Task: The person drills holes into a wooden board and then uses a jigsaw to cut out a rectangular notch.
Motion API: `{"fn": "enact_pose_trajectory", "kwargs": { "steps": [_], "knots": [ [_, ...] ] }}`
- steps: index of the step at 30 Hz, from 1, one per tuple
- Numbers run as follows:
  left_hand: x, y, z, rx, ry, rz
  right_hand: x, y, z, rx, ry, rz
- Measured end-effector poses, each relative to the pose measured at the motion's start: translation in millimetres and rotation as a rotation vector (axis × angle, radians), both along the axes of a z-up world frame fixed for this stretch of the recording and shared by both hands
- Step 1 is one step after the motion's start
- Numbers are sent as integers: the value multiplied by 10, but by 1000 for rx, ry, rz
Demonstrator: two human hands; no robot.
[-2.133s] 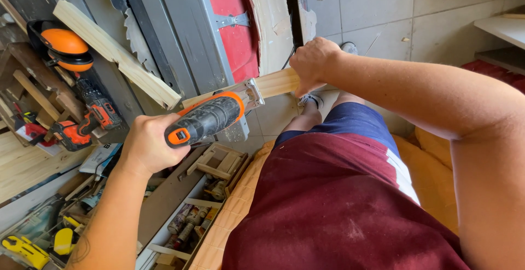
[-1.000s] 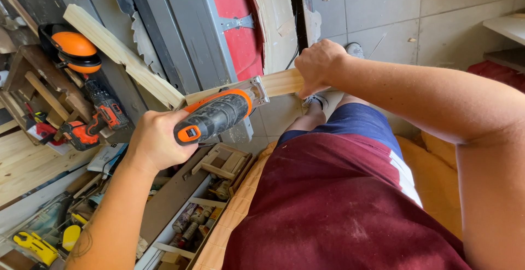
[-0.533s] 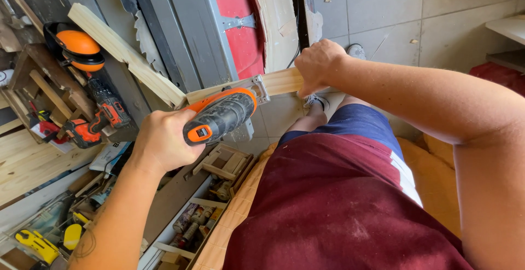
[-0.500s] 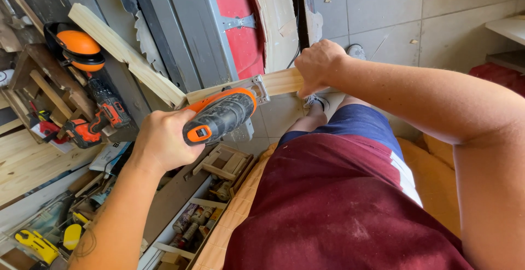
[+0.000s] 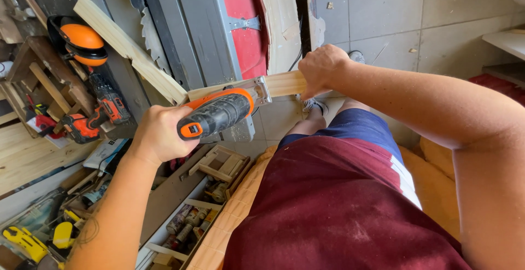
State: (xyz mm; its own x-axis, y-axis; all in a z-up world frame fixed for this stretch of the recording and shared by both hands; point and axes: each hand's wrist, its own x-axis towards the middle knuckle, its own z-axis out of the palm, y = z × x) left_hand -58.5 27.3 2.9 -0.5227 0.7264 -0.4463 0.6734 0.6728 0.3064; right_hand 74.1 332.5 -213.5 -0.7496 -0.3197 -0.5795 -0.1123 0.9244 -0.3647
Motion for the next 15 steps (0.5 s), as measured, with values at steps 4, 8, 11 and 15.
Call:
{"fn": "enact_pose_trajectory", "kwargs": {
  "steps": [4,8,11,15],
  "knots": [
    [14,89,58,-31,0,5,10,-5,23,-27,-19,-13],
    [11,66,23,-63,1,23,29,-9,-16,-24,-8,-36],
    [32,157,71,-96,-1,30,7,-3,-7,-19,-26,-31],
    [16,192,63,-110,-20,42,2,4,-3,-33,-58,-46]
  ]
}}
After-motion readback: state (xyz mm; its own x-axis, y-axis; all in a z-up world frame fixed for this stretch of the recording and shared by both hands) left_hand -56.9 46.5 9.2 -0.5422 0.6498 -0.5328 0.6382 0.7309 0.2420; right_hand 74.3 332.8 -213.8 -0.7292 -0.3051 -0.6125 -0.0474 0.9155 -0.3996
